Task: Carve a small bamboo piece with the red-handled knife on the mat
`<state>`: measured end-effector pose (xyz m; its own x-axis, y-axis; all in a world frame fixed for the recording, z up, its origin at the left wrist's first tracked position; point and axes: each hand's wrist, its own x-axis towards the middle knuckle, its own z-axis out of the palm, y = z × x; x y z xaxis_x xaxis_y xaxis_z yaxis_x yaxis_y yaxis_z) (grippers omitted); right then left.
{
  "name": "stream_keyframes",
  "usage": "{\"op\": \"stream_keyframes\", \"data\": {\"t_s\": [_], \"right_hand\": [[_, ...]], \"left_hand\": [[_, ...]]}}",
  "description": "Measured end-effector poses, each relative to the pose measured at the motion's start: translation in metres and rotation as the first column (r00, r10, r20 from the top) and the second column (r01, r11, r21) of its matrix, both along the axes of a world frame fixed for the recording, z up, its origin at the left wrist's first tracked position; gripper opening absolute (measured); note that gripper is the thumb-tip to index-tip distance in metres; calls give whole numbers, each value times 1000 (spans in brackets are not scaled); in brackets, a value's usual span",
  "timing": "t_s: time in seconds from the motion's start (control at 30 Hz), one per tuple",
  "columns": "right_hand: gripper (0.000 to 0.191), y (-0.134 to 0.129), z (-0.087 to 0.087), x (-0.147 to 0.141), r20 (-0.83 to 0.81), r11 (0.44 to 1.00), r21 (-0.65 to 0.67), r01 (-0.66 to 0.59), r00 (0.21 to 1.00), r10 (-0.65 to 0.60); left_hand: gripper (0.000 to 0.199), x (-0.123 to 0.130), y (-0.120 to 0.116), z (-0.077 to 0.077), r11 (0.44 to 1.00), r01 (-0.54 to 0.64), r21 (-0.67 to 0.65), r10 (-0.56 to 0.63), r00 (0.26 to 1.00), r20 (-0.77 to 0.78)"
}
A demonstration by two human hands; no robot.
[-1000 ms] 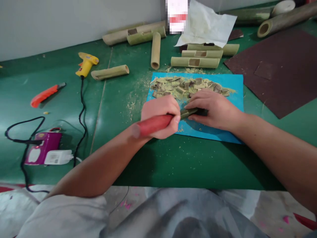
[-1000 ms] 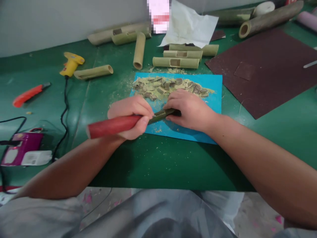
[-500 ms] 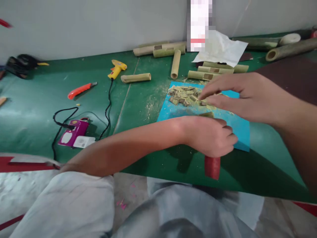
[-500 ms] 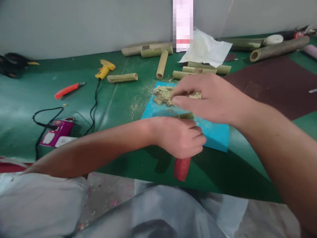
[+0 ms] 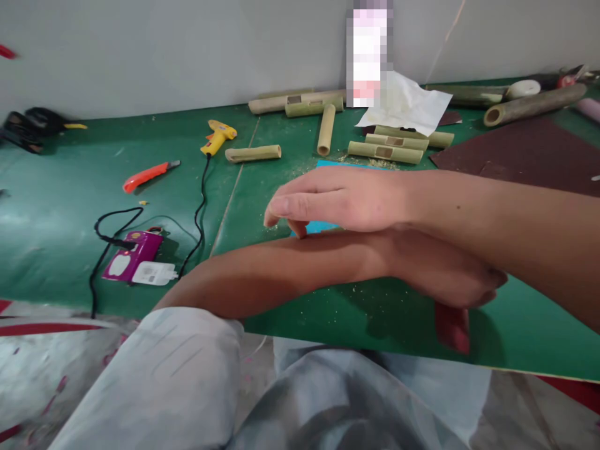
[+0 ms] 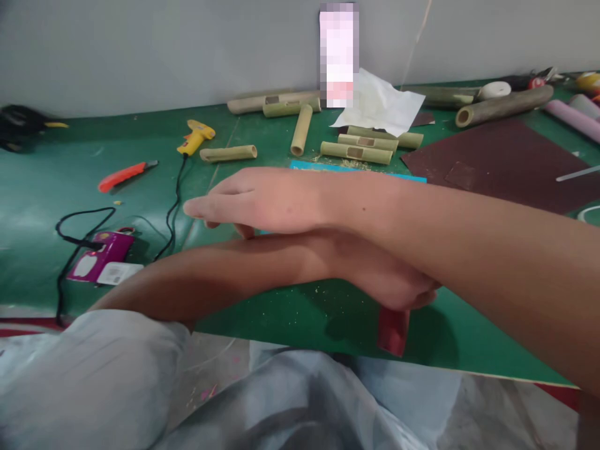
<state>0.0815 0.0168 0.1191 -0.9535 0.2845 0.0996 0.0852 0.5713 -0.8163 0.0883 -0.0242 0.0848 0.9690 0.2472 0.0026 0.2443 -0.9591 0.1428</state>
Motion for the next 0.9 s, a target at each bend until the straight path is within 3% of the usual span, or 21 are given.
{"op": "stream_keyframes", "data": {"t_s": [0.03, 0.1, 0.17, 0.27, 0.37, 0.43, 0.57, 0.9], "right_hand": [[43, 0, -1, 1, 14, 1000, -6, 3, 1000, -3], [46, 1, -1, 4, 63, 1000, -17, 21, 998, -20], [47, 2, -1, 6, 101, 998, -48, 48, 994, -43], [45, 2, 0, 12, 102, 991, -116, 72, 993, -60], [48, 2, -1, 21, 101, 981, -163, 109, 991, -93], [52, 1, -1, 28, 101, 972, -194, 130, 989, -112], [57, -2, 0, 35, 53, 961, -254, 109, 994, -99], [64, -7, -5, 48, 35, 960, -261, 97, 995, -91]], "left_hand": [[21, -1, 0, 0, 983, 182, 30, -181, 983, -29], [36, -5, -1, -1, 908, 393, 142, -379, 918, -118], [43, -9, -2, 0, 859, 448, 248, -414, 893, -178], [48, -15, -3, 3, 877, 416, 241, -380, 907, -182], [48, -21, -4, 8, 952, 299, 62, -283, 940, -190], [48, -24, -6, 9, 968, 249, -14, -246, 946, -210], [44, -26, -9, 2, 939, 330, 96, -307, 930, -201], [29, -28, -11, -25, 923, 279, 265, -311, 947, 87]]}}
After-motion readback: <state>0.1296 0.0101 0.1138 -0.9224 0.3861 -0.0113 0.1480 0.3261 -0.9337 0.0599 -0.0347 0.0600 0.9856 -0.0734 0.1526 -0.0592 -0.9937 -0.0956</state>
